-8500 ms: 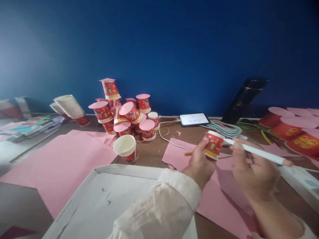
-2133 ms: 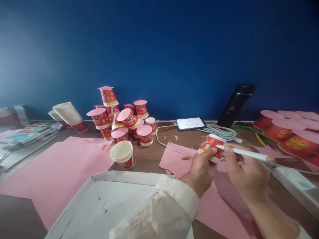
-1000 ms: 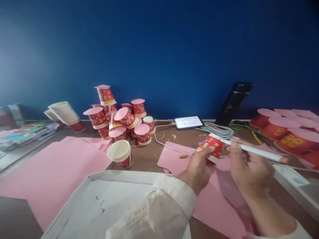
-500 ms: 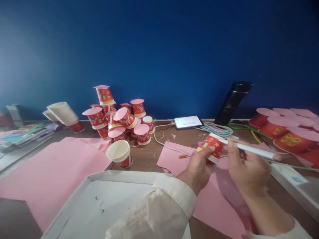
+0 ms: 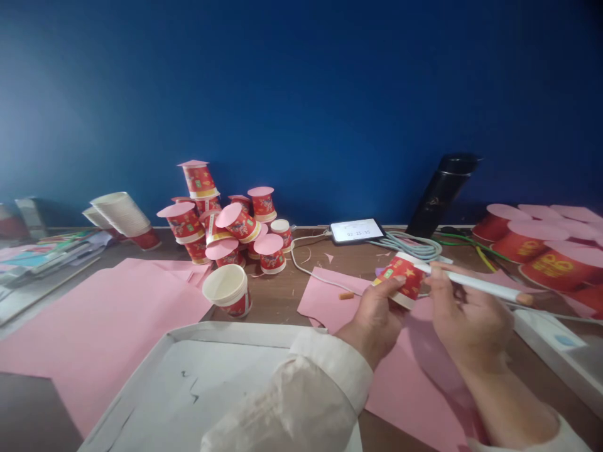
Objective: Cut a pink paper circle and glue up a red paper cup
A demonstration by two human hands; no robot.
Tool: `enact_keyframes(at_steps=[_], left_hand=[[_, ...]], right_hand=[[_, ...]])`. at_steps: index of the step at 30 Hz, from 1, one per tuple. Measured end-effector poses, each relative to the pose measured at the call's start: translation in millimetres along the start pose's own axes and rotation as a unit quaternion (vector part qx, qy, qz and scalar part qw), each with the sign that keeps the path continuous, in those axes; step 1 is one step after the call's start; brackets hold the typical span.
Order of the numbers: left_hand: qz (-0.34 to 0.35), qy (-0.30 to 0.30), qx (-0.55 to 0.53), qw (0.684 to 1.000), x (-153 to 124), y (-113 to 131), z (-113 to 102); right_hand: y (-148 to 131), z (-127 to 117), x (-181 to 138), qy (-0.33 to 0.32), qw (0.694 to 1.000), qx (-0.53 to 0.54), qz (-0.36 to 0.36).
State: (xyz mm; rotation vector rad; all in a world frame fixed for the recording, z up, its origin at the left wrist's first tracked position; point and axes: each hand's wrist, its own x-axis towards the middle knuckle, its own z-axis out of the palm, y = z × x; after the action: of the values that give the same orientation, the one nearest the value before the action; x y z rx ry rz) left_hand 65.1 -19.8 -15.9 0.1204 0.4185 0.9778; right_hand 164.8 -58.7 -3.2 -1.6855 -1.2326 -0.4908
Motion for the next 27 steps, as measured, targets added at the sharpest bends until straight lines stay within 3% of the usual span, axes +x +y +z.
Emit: enact_keyframes(at_steps=[27], left_hand=[[-0.019,0.032,-0.036,0.999,1.8,1.5,2.6]], right_hand=[[-3.3,-1.7,0.4,-0.008,1.000,0.001,0.011]])
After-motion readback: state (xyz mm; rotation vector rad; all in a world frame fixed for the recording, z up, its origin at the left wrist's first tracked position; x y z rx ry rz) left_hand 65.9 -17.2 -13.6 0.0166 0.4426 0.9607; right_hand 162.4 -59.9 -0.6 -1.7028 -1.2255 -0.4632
